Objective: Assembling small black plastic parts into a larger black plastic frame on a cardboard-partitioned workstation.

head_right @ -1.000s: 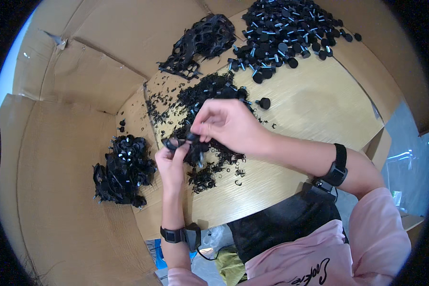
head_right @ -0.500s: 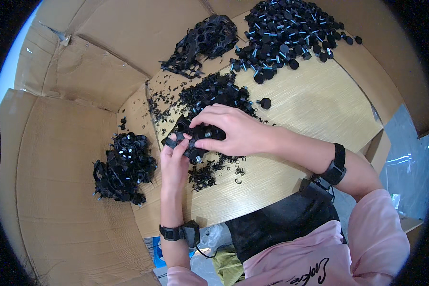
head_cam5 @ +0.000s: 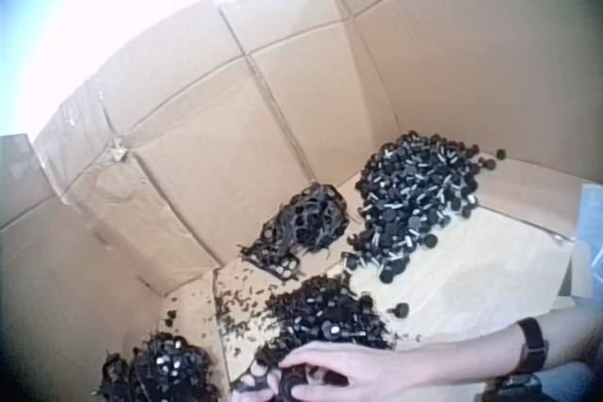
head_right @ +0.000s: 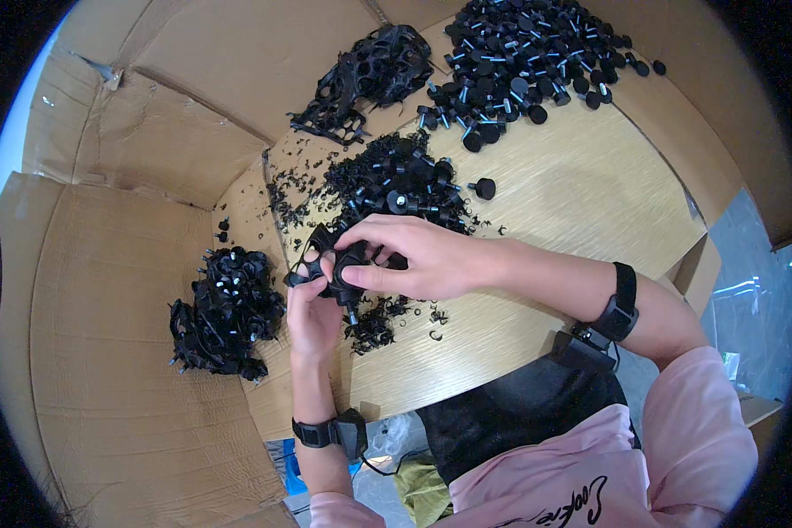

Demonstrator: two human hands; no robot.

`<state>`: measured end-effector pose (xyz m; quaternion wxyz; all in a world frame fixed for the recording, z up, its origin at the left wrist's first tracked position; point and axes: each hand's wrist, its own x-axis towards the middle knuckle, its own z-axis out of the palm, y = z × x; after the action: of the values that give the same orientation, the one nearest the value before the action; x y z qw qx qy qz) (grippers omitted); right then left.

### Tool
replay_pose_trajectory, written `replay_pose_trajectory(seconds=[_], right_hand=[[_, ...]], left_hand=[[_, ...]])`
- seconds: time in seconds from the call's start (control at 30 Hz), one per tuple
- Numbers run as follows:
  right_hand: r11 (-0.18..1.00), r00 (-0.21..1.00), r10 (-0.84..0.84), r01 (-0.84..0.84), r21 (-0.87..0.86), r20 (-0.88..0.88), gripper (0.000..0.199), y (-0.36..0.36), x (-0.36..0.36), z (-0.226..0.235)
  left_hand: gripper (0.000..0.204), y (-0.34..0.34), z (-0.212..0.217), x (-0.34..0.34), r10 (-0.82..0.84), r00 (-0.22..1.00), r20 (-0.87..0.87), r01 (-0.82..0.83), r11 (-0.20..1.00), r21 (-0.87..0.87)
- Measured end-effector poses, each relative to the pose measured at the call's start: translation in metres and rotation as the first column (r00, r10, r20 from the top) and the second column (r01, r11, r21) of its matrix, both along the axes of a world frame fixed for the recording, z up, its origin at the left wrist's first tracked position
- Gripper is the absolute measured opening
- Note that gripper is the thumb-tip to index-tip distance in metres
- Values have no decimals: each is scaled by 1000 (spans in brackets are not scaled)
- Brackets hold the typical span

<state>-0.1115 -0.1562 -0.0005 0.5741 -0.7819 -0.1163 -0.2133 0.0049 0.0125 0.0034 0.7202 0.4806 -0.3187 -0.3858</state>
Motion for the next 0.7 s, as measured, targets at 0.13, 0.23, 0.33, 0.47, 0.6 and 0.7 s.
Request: replay_pose_trajectory(seconds=[0.13, 0.23, 0.33, 0.47, 0.6, 0.7], right_hand=[[989, 986, -29, 4, -150, -165, 46, -3, -5, 6], [996, 995, -49, 43, -75, -83, 51, -1, -5, 5], [987, 985, -157, 155, -32, -66, 58, 1, -11, 17], [916, 917, -300, 354, -190, 262, 48, -1, -7, 12], [904, 926, -235, 320, -284, 294, 23, -3, -7, 11], [986, 984, -161, 164, -41, 74, 21, 1, -8, 8]], left_hand=[[12, -1, 4, -2, 19, 997, -81, -18, 1000, 13], [11, -6, 8, -5, 57, 997, -51, -58, 998, -15], [15, -6, 7, -3, 156, 984, -80, -152, 987, 56], [20, -10, 9, -4, 143, 987, -74, -135, 986, 96], [32, -8, 10, -8, 77, 990, -119, -68, 995, 75], [38, -9, 10, -11, 74, 997, -15, -72, 991, 115]])
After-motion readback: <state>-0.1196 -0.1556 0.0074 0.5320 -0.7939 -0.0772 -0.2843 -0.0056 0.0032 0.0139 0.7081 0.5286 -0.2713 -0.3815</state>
